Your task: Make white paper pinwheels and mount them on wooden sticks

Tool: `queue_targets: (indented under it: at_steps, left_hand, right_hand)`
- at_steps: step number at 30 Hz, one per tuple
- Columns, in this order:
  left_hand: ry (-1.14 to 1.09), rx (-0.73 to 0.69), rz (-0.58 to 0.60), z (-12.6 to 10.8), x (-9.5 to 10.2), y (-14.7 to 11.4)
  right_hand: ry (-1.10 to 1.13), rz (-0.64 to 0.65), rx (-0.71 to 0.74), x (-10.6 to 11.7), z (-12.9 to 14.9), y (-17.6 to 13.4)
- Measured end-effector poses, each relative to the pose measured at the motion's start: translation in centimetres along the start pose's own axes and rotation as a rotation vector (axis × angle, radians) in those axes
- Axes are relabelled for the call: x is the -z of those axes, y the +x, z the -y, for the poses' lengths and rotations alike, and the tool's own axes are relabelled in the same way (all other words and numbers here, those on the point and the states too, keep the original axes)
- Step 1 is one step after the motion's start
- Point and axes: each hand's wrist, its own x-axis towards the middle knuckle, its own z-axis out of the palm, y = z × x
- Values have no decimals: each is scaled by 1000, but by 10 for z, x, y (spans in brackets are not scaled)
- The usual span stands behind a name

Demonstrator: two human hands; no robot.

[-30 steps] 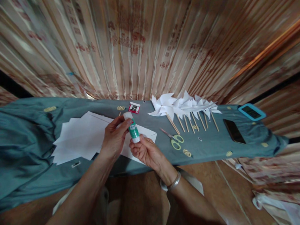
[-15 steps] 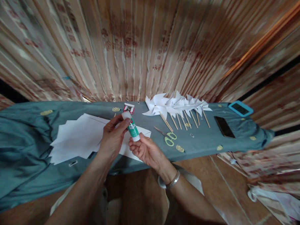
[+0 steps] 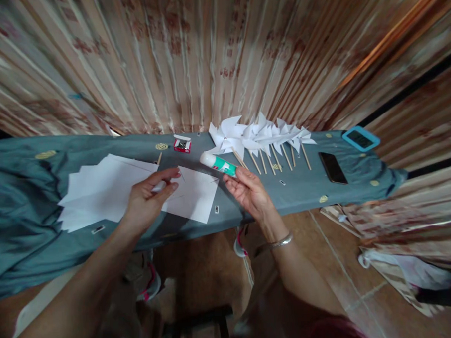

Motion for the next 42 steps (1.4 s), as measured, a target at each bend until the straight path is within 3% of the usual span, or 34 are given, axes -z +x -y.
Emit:
queue_targets:
  at_steps: [4, 8, 15, 22, 33, 42]
  left_hand:
    - [385, -168, 169, 23, 13, -10]
    - [628, -346, 319, 43, 6, -24]
    - [834, -378, 506, 45, -4, -32]
    - [819, -360, 523, 47, -3, -34]
    - [826, -334, 545, 44, -3, -35]
    - [847, -306, 576, 39, -3, -33]
  right_hand:
    - [-224, -17, 134, 12, 10, 2]
    - [-511, 42, 259, 7, 2, 6]
    - [-1005, 216, 377, -12, -24, 17]
    - [-1432, 311, 504, -31, -27, 14]
    - [-1549, 343, 526, -31, -32, 15]
    - [-1674, 398, 646, -38, -35, 14]
